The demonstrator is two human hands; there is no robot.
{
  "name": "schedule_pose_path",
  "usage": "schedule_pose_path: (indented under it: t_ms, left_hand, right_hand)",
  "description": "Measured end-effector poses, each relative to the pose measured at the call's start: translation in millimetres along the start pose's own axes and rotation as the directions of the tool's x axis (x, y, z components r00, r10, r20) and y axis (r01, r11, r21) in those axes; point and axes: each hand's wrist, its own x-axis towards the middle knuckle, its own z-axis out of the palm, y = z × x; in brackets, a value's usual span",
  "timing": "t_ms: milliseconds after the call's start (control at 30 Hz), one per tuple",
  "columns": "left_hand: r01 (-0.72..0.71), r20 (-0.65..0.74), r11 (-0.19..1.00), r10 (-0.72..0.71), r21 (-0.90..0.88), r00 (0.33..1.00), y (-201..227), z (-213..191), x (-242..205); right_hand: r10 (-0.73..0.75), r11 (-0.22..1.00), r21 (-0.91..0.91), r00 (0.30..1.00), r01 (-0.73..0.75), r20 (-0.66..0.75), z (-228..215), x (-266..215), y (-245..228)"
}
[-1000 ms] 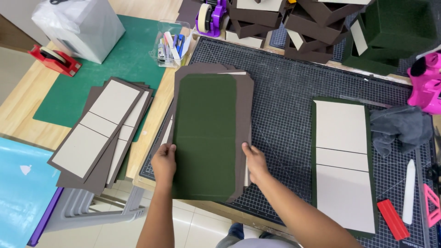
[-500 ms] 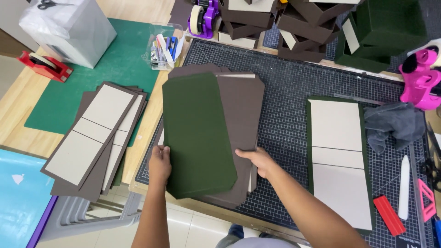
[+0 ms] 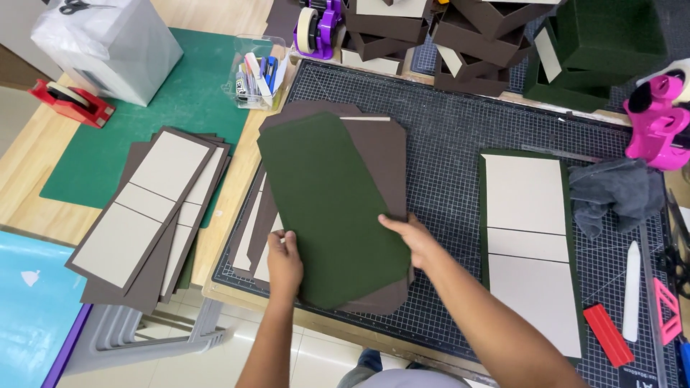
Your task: The person assembles cardboard components by applying adhesive with a roller, folding edges by hand, and smoothing surfaces with a scraper tool.
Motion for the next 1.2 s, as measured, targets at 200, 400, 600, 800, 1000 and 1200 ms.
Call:
schedule_pose_path:
  t_ms: [200, 400, 600, 800, 1000, 1200]
  left_hand:
    - [0.006, 0.085, 1.000, -0.006, -0.007, 0.996, -14, 13, -10]
    - [-0.050, -0.086, 0.997, 0.056, 0.066, 0.995, -74, -34, 60]
    - [-0.104, -0.081, 0.973, 0.122, 0.208, 0.989, -57, -97, 63]
    - [-0.114, -0.094, 0.933, 0.154, 0.343, 0.984, -56, -59, 93]
    - [-0.087, -0.127, 0.942, 0.134, 0.324, 0.983, -38, -61, 86]
    - [-0.076, -0.081, 0.960, 0.101, 0.268, 0.992, -50, -65, 90]
  right_hand:
    - [0.079, 0.996, -0.035, 0.995, -0.077, 0.056, -65, 15, 13]
    - [0.043, 0.999, -0.031, 0.995, -0.040, 0.087, -48, -4, 8]
    - [-0.078, 0.986, -0.152, 0.997, 0.073, -0.028, -111, -17, -26]
    - [0.018, 1.000, -0.008, 0.998, -0.019, -0.054, -113, 18, 11]
    - [0.065, 0.990, 0.119, 0.997, -0.071, 0.051, -57, -28, -7]
    - [-0.060, 0.993, -0.103, 0.998, 0.059, -0.004, -106, -16, -30]
